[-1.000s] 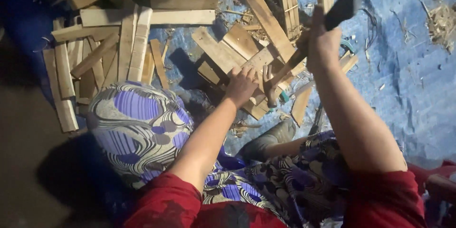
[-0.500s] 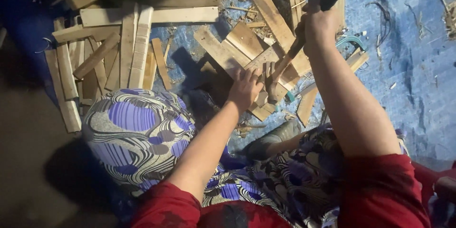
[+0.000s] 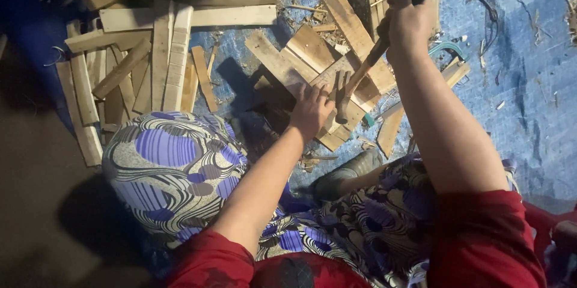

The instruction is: Shaping and splitting wooden components for instrument construction using a hammer and a blade.

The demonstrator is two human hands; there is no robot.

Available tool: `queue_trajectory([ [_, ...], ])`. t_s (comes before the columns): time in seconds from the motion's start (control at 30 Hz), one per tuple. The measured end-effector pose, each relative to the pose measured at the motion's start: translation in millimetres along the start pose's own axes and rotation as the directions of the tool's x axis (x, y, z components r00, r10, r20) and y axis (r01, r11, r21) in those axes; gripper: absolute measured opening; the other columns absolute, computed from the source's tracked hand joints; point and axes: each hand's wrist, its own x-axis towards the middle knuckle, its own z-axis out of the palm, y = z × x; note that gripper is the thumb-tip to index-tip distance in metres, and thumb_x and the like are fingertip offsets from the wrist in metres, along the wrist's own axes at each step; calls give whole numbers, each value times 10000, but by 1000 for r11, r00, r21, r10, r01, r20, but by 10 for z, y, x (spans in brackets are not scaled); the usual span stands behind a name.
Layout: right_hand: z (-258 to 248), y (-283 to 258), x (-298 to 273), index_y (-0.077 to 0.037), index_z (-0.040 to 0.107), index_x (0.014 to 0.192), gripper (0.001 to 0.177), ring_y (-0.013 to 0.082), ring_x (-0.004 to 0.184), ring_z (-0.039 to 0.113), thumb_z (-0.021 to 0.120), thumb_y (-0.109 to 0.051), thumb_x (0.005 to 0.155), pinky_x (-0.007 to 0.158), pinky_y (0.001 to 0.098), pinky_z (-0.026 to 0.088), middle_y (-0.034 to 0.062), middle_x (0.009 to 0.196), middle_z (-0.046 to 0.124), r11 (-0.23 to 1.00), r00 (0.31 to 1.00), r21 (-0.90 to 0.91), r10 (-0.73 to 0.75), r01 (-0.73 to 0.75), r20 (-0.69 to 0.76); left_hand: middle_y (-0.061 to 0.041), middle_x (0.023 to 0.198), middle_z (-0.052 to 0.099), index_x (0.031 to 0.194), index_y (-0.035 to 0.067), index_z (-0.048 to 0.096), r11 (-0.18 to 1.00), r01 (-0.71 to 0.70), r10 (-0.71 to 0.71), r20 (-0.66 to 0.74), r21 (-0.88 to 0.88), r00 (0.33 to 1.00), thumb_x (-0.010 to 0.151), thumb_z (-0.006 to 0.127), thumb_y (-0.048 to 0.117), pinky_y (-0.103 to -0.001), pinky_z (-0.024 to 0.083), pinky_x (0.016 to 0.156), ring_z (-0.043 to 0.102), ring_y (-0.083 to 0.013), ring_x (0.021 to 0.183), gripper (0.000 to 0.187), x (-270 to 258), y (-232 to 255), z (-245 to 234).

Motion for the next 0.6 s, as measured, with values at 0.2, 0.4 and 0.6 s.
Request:
queue_trajectory([
  [0.2,-49,19,-55,-104,533,1032,335,98,496,520,580,-435,1019,414,271,444,13,776,552,989,988,70,-135,130,69,-182,1433,556,1013,138,651,1000,-12,12,53,13,999,853,693,181,-677,276,1162,471,-348,1363,171,20,0,-42],
  [0.4,-184,43,-76,-104,550,966,521,113,523,553,599,-620,919,474,277,482,-2,689,503,974,981,147,-182,170,70,-118,1276,580,1058,160,686,1000,-8,9,88,-12,996,899,640,140,-671,274,1171,447,-325,1313,166,48,-11,-70],
  [0.6,-379,-175,-97,-77,601,983,202,151,575,578,612,-273,1033,502,320,507,57,833,564,907,964,367,-253,206,84,-143,1446,530,1036,128,701,995,33,-19,146,-90,989,865,684,138,-677,266,1155,367,-328,1430,173,90,5,-260],
])
